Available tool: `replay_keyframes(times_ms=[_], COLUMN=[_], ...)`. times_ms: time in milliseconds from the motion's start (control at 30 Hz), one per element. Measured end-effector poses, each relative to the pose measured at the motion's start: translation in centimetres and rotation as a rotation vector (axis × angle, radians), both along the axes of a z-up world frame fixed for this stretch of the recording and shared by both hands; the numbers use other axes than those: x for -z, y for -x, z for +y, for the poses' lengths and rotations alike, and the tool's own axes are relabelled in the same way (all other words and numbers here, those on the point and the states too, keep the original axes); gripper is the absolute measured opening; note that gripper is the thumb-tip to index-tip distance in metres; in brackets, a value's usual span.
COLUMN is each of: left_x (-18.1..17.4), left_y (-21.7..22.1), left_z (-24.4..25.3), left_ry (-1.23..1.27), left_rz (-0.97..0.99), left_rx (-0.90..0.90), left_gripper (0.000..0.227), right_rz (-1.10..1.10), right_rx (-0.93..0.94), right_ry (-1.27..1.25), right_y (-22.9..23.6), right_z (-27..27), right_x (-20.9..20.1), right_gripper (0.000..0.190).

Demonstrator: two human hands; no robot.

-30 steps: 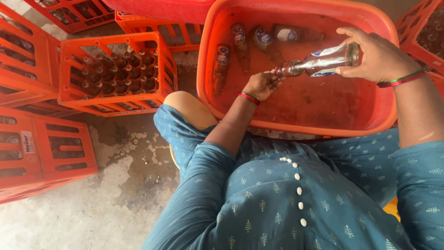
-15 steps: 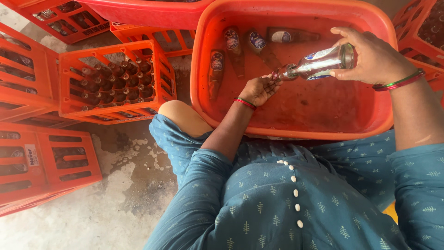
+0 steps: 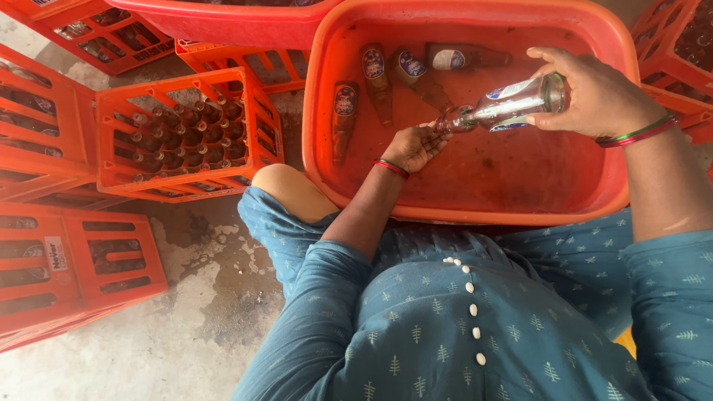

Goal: The person sits on the floor and washes glass bottles by hand in a red tub filled with water. They repeatedly rinse the bottles, shake them, and place them into orange crates.

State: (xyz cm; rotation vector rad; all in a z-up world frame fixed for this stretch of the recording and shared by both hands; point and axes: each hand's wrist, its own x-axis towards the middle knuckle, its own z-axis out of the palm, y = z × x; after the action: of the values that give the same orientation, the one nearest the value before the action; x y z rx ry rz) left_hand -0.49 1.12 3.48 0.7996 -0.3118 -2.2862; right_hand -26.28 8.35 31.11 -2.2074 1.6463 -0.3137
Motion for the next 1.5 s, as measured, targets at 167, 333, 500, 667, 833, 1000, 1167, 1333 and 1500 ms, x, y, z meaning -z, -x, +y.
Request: replay_keyframes(times_ms=[167,333,500,667,833,1000,1167,1333,1500], left_x=[1.3,-2.3,-8.0,-8.0,-8.6,-9.1,-14.7,-16.0,-10.1], left_y=[0.1,1.1,2.7,3.2,3.2,3.4,2.8,3.3,-0.3], left_z=[-0.4,1.2,4.6,5.2,3.9,7.7,8.3,8.8,6.4], left_ry=[0.012,0.273,0.352,0.372,0.711,0.936,1.507,1.697,1.490], left_rz=[0.020,0.387,0.237,0.055,-0.049,-0.412,-0.813,-1.110,-1.838], left_rx=[-0.019,-0.134,-0.064,-0.228,-0.344,-0.131,-0.184,-0.210,0.321], left_gripper=[0.023,0.020,0.031,0.038,0.057,0.064,0.073,0.119,0.106], right_rz=[-0.166,-0.761,-1.354,-1.184,-0.655,-0.534,-0.255,-0.271,-0.502], right_rx=[0.022,0.168,0.422,0.494,0.336,0.054,0.011,0.111,0.309], right_ry=[0.010,-0.003,-0.497,-0.705,-0.137,0.181,0.541,0.680,0.593], right_y=[2.4,2.5,0.1,-0.5,-3.2,-6.6,-8.5,-3.1,10.5], right_z=[0.4,1.3,2.4,2.9,1.6,4.7,7.4,9.7,11.3], right_x=[3.2,8.9,15.5,18.8,12.2,4.4,-0.3,-1.4,1.0], right_gripper=[0.091,0.058,0.046,0.051,0.039,0.056,0.046,0.034,0.025])
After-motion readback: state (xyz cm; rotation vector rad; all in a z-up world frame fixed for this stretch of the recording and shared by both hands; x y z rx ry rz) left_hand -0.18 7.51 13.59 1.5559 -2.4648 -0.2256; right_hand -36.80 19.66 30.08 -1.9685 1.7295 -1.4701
